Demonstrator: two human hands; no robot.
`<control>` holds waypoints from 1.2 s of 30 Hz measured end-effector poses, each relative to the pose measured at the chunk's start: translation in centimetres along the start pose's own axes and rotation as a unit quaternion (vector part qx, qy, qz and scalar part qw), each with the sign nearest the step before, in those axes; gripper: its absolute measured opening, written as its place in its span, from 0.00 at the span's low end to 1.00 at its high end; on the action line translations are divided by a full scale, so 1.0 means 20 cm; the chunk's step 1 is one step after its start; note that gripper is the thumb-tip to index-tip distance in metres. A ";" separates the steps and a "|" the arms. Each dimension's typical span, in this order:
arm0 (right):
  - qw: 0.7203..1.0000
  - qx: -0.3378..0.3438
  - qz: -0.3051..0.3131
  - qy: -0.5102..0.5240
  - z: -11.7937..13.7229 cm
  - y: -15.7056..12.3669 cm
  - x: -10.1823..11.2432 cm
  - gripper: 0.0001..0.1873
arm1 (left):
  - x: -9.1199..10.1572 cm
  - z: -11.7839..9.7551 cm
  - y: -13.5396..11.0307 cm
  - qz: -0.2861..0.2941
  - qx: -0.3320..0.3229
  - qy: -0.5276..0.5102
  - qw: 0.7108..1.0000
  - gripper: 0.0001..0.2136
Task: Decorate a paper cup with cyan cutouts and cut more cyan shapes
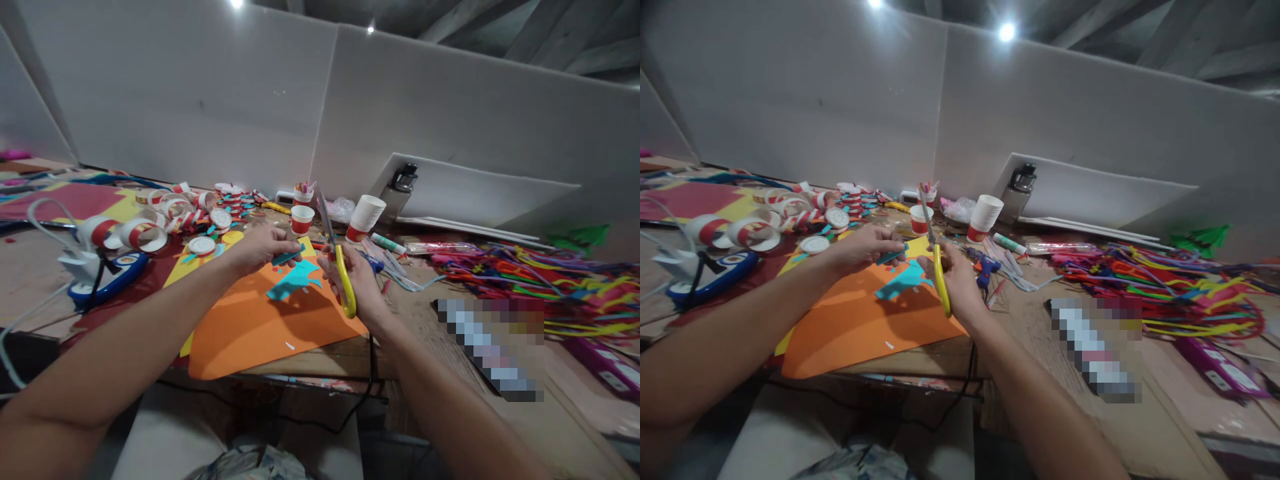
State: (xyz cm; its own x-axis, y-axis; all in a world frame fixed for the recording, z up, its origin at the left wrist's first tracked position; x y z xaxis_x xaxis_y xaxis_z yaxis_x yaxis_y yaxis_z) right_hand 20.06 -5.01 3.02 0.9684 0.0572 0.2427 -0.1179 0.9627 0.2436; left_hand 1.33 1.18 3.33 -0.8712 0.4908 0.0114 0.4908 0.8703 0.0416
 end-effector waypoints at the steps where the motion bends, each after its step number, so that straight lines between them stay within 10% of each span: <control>1: 1.000 0.008 -0.010 0.021 0.00 0.00 0.00 0.21 | -0.01 0.00 0.00 0.014 -0.002 0.021 1.000 0.12; 14: 0.998 0.049 -0.033 0.014 -0.01 -0.01 -0.03 0.25 | -0.10 0.02 -0.02 0.073 0.002 0.107 0.992 0.07; 24: 0.977 0.015 -0.140 0.158 -0.01 -0.01 -0.03 0.22 | -0.18 0.05 -0.04 0.014 -0.005 -0.145 0.989 0.17; 36: 0.984 0.025 -0.153 0.083 -0.01 -0.01 -0.07 0.21 | -0.28 0.11 -0.03 -0.027 -0.035 -0.224 0.974 0.12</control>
State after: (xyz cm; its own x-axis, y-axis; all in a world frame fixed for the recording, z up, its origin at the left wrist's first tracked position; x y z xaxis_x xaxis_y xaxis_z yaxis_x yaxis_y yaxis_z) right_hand 18.76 -5.27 2.46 0.9821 -0.1881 -0.0046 0.1791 0.9273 0.3286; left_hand 5.84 -2.03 1.05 -0.7958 0.4279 -0.4285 0.4293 0.8977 0.0990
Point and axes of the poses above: each hand's wrist, its own y-axis towards the middle knuckle, its own x-axis out of the back of the hand, z = x × y, the point moved 2 cm from there along y, towards the middle knuckle, and after that the axes turned 1 degree about -z, right-handed, at the moved point
